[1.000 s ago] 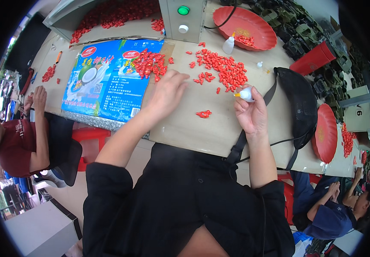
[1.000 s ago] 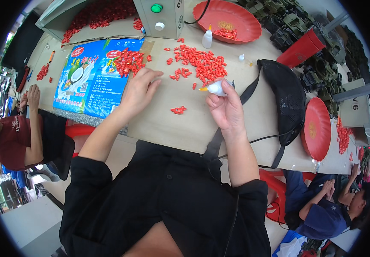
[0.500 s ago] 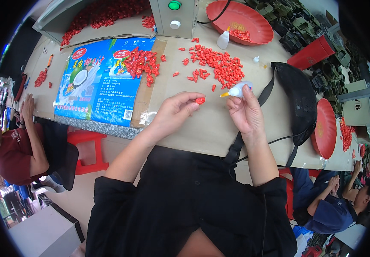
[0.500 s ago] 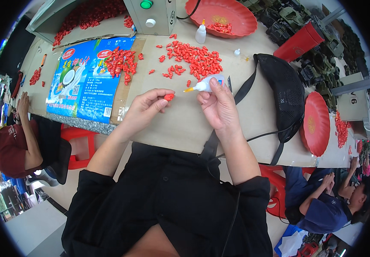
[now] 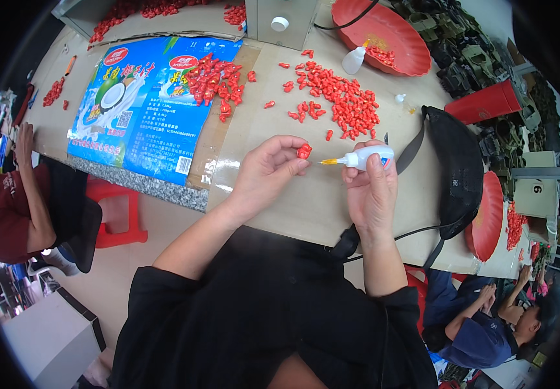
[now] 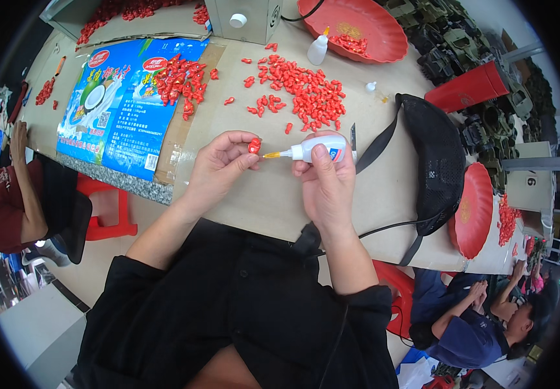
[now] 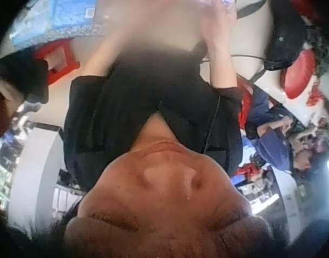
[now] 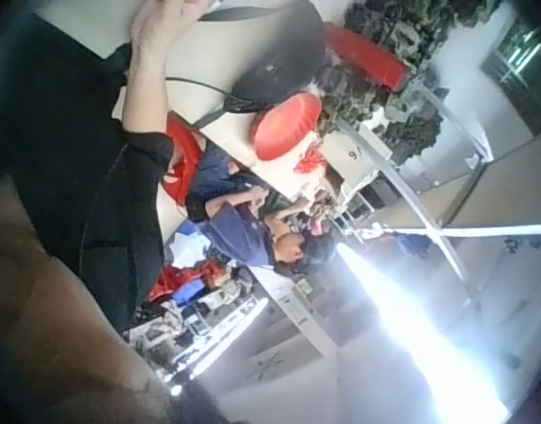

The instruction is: The person applies glue from a bottle onto small plastic pieces and joins them by hand, then retrieves additional pieces from a machine compartment onto the table.

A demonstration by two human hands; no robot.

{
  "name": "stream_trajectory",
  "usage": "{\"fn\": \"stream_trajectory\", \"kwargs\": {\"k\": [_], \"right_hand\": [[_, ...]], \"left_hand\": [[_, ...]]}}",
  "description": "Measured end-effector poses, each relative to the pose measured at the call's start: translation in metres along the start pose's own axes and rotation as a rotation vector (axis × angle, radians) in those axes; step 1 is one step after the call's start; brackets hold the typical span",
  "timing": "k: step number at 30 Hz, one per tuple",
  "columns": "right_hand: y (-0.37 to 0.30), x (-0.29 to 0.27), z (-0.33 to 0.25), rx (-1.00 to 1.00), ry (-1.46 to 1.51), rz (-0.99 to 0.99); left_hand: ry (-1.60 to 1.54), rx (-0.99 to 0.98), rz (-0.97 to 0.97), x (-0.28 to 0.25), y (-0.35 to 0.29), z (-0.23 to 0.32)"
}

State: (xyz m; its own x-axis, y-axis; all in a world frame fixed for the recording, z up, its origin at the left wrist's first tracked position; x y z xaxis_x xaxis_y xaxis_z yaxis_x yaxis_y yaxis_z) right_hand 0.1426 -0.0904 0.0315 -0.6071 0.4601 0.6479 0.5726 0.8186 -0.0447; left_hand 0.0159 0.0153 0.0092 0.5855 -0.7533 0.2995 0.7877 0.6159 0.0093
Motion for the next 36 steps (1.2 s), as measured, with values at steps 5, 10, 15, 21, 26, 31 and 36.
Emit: {"fn": "stream_trajectory", "kwargs": {"k": [5, 10, 15, 21, 26, 31, 36], "right_hand": [[-0.001, 0.0, 0.004, -0.053, -0.119, 0.039], [-0.001, -0.002, 0.007, -0.185, -0.254, -0.021], [-0.002, -0.002, 0.009, -0.25, -0.371, -0.041], [-0.004, -0.001, 0.01, -0.236, -0.407, -0.03], [-0.003, -0.002, 0.01, -0.236, -0.414, -0.049], [-0.003, -0.002, 0.01, -0.224, -0.427, -0.043], [-0.003, -0.002, 0.01, -0.215, -0.432, -0.037]], "left_hand": [[-0.017, 0.006, 0.014, 0.001, -0.002, -0.003], [0.001, -0.026, 0.012, 0.002, -0.003, -0.001], [0.029, -0.033, 0.022, 0.0, -0.004, -0.002], [0.061, -0.024, 0.032, 0.0, -0.005, -0.004], [0.039, -0.023, 0.058, 0.0, -0.005, -0.005], [0.073, -0.039, 0.044, 0.001, -0.005, -0.003], [0.081, -0.035, 0.035, 0.001, -0.005, -0.002]]}}
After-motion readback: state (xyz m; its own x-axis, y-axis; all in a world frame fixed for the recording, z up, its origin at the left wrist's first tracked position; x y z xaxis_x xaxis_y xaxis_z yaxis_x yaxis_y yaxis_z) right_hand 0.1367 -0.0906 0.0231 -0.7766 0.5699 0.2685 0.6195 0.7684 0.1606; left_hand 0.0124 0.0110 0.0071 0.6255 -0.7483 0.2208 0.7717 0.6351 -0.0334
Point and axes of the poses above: each hand's wrist, its own y-axis towards the middle knuckle, its own x-axis out of the palm, z = x × y, the point moved 1 cm from there along y, towards the middle knuckle, and after that the axes turned 3 degrees about x, right-handed, at the moved point
